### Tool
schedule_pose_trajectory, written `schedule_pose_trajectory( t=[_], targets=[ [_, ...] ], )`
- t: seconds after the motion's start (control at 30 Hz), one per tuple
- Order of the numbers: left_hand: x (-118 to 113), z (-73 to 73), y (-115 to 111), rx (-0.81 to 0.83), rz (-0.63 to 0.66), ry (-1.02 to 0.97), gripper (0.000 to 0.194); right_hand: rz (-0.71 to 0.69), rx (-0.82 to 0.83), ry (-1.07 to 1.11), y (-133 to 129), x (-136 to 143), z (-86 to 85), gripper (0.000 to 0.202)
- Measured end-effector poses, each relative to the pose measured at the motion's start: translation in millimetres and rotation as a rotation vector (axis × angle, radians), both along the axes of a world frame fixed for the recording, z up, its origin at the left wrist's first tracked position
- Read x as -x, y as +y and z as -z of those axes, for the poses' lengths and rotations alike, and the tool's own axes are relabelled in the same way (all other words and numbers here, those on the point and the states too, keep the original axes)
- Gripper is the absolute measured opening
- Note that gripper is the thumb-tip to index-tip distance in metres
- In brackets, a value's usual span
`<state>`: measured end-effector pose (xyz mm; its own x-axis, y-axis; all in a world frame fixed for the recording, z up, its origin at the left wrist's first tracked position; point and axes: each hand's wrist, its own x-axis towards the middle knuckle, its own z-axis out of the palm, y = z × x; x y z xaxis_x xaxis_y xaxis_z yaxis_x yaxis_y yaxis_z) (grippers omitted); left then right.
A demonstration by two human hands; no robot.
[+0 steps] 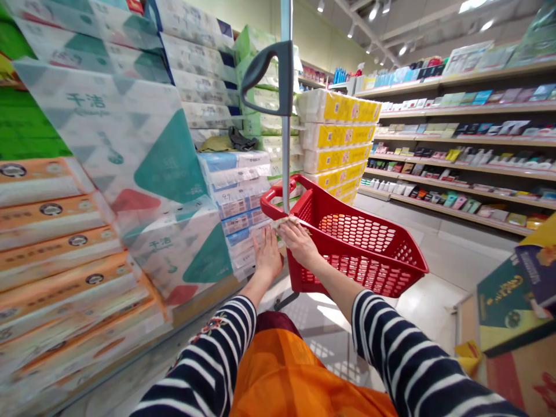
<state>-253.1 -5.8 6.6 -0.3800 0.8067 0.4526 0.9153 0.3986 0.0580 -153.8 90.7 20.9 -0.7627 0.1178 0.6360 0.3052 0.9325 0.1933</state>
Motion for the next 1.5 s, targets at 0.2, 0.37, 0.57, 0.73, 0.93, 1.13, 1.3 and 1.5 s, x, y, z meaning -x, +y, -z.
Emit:
schedule_pose_trajectory(
  t=[0.2,0.37,0.57,0.73,0.93,1.13,1.3,1.5],
  targets=[
    [-8,30.5,-12,0.115,0.018,0.006,0.074,0.043,0.109,-0.248,-10,-22,67.9,0.035],
    [-15,26.7,-8,0.136,0.04,0.0,0.069,0.036,0.18,-0.232,-12,-39,77.3,0.032],
    [-21,-8.8,10,0.047,0.057,0.031,0.067,0.056,0.076,0.186,7,-40,10.1,0.04],
    [-41,-3.7,17,0.053,0.141,0.07,0.067,0.136,0.023,0.117,12,-46,20.1,0.039],
    [-70,28.4,7,0.164,0.269,0.105,0.066,0.202,0.064,-0.029,3,-84,94.8,0.038],
    [-76,23.5,15,0.156,0.271,0.088,0.067,0.176,0.013,0.162,3,-116,79.6,0.037],
    [-89,8.7,27,0.132,0.284,0.086,0.066,0.254,0.025,0.235,19,-129,58.8,0.04],
    [-116,25.6,15,0.251,0.418,0.129,0.065,0.31,0.093,0.056,12,-153,117.6,0.037]
  ],
)
